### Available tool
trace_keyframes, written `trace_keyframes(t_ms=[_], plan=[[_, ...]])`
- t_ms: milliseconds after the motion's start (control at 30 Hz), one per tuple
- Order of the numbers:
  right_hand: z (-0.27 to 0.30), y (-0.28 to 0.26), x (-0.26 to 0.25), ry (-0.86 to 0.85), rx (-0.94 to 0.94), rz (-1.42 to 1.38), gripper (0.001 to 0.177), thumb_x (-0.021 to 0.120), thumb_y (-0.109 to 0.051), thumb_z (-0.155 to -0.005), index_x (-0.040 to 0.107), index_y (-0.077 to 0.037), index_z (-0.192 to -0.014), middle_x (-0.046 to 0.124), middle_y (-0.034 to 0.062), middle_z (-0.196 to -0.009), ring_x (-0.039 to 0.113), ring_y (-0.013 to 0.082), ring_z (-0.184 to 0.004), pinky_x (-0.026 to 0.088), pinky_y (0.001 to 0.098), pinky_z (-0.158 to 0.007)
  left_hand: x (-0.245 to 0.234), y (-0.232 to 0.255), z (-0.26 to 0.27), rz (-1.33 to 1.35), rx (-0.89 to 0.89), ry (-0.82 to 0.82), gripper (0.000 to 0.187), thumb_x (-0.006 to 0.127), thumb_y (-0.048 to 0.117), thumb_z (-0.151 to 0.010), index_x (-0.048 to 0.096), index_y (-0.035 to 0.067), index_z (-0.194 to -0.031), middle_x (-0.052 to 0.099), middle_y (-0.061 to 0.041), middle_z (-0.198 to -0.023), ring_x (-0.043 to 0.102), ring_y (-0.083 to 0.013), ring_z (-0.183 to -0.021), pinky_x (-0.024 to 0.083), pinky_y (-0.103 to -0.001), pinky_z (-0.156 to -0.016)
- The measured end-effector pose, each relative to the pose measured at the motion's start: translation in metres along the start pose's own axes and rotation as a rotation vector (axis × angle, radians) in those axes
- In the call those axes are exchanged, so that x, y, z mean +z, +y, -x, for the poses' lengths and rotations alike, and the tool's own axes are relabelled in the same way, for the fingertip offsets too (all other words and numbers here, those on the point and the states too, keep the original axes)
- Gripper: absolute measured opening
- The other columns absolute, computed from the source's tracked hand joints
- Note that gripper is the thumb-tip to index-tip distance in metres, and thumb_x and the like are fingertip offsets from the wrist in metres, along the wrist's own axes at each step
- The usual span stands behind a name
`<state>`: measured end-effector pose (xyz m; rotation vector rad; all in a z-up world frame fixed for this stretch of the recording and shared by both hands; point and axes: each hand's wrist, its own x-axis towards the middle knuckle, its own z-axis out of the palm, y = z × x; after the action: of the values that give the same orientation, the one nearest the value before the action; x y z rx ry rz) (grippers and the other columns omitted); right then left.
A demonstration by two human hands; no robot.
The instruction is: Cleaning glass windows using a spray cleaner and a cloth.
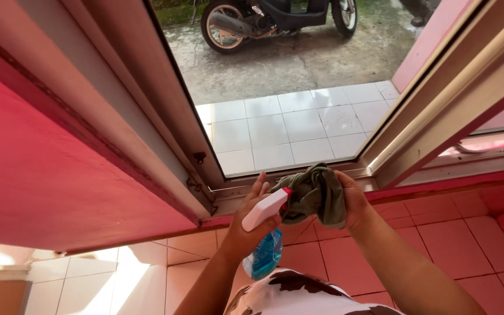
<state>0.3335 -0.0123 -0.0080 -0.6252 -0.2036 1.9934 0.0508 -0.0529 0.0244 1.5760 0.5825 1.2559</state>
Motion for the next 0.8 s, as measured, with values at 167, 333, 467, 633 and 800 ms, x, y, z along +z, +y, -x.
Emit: trace_keyframes(t_ms=[167, 333, 467, 633, 800], plan=[[0.007, -0.001, 0.016, -0.030, 0.033, 0.016, 0.039, 0.050, -0.029, -0.097, 0.067, 0.000, -0.118, 0.076, 0.0156, -0.107, 0.074, 0.0264, -0.096, 0.062, 0.0405, -0.085, 0.006, -0.009, -0.003, 0.281, -0.334, -0.049, 0.045, 0.072, 0.000, -0.089, 0.064, 0.000, -0.133, 0.059, -0.010, -0.138, 0.065, -0.0170, -0.104, 0.055, -0.033, -0.090], [0.000, -0.004, 0.009, -0.080, 0.035, 0.115, 0.040, 0.057, -0.030, -0.113, 0.061, 0.002, -0.136, 0.071, 0.0166, -0.122, 0.068, 0.0266, -0.111, 0.056, 0.0425, -0.096, -0.001, -0.011, -0.007, 0.218, -0.356, 0.062, 0.050, 0.074, 0.003, -0.086, 0.060, 0.002, -0.134, 0.069, -0.003, -0.114, 0.064, -0.0120, -0.103, 0.055, -0.029, -0.088], [0.018, 0.003, 0.067, 0.143, 0.083, 0.358, 0.060, 0.052, -0.050, -0.088, 0.056, -0.012, -0.134, 0.075, 0.0091, -0.117, 0.075, 0.0220, -0.099, 0.061, 0.0398, -0.081, -0.011, -0.009, -0.009, 0.235, -0.397, 0.154, 0.048, 0.072, 0.008, -0.088, 0.061, 0.002, -0.134, 0.067, -0.003, -0.109, 0.062, -0.0116, -0.095, 0.054, -0.028, -0.080], [-0.019, 0.011, -0.023, 0.022, 0.029, 0.897, 0.048, 0.073, -0.022, -0.094, 0.057, -0.002, -0.135, 0.072, 0.0104, -0.103, 0.070, 0.0207, -0.078, 0.058, 0.0370, -0.064, -0.019, -0.007, -0.010, 0.178, -0.352, 0.211, 0.046, 0.072, 0.011, -0.089, 0.062, 0.001, -0.133, 0.067, -0.003, -0.107, 0.063, -0.0107, -0.092, 0.054, -0.027, -0.079], [-0.014, 0.001, 0.002, 0.507, -0.194, 1.459, 0.024, 0.065, -0.028, -0.095, 0.078, -0.010, -0.106, 0.072, 0.0044, -0.072, 0.063, 0.0144, -0.062, 0.051, 0.0328, -0.055, -0.026, -0.001, -0.009, 0.116, -0.420, 0.293, 0.045, 0.074, 0.014, -0.088, 0.065, 0.002, -0.130, 0.065, -0.001, -0.096, 0.059, -0.0101, -0.083, 0.051, -0.027, -0.072]])
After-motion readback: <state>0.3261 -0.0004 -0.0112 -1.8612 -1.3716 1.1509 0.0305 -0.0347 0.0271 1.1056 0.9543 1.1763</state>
